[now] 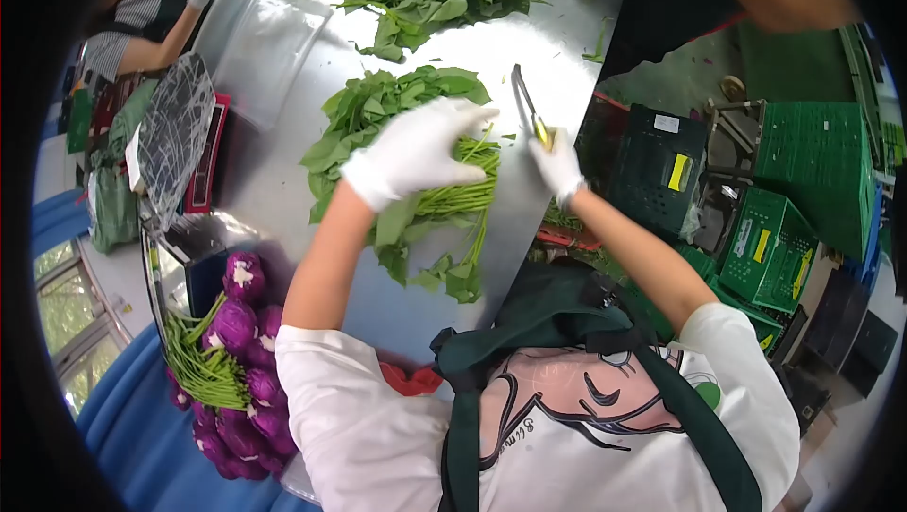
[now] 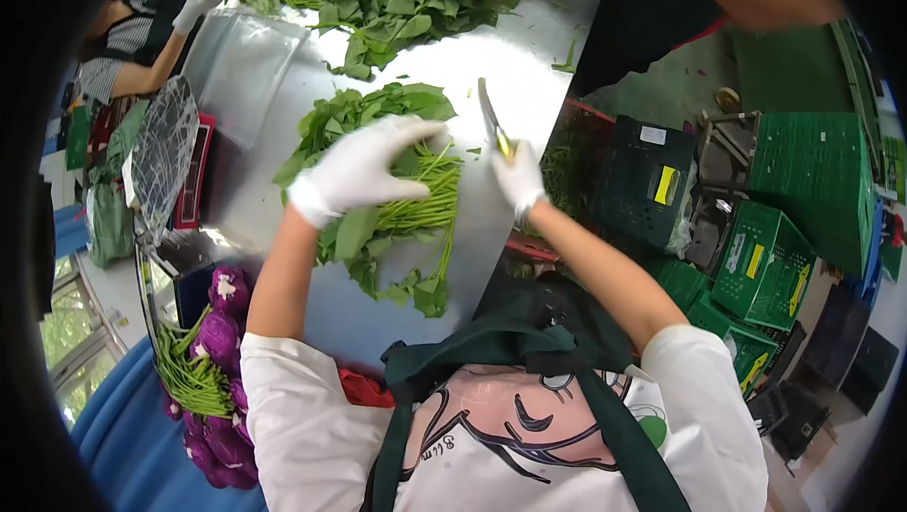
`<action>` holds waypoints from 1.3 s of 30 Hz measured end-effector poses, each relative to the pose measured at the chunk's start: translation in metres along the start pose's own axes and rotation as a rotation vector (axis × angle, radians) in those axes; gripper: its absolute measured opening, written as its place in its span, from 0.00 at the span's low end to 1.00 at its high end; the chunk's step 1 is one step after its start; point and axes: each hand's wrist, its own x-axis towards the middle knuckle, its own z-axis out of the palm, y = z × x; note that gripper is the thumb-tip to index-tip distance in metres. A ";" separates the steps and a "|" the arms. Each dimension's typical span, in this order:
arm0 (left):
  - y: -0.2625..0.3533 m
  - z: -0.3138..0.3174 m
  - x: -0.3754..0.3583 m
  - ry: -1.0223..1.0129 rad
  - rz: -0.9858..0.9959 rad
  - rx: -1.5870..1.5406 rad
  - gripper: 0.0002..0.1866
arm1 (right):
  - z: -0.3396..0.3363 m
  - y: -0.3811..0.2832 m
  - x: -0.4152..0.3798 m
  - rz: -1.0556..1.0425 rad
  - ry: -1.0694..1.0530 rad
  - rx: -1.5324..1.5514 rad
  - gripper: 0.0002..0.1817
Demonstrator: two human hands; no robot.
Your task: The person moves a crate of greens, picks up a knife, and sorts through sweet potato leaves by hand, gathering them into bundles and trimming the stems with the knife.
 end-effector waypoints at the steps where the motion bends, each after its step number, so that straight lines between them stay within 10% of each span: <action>1: -0.002 -0.007 -0.012 0.132 -0.023 -0.092 0.30 | 0.001 0.004 0.017 -0.050 0.017 -0.065 0.22; 6: 0.003 0.006 -0.080 0.837 -0.325 -0.325 0.16 | -0.002 -0.010 0.010 -0.239 -0.068 -0.364 0.27; 11: 0.018 0.105 -0.124 1.415 -0.572 -0.537 0.05 | -0.005 -0.078 -0.027 -0.971 -0.251 -0.395 0.47; 15: 0.044 0.171 -0.123 1.243 -0.713 -0.829 0.07 | 0.028 -0.068 -0.028 -0.793 -0.435 -0.611 0.54; 25: 0.046 0.238 -0.101 0.954 -0.732 -1.249 0.12 | 0.012 -0.113 -0.043 -0.662 -0.442 -0.824 0.22; 30: 0.042 0.222 -0.084 1.170 -0.685 -1.636 0.30 | 0.002 -0.107 -0.056 -0.852 -0.376 -0.725 0.17; 39: 0.019 0.219 -0.069 1.381 -0.682 -1.752 0.30 | 0.011 -0.091 -0.077 -0.607 -0.530 -0.489 0.31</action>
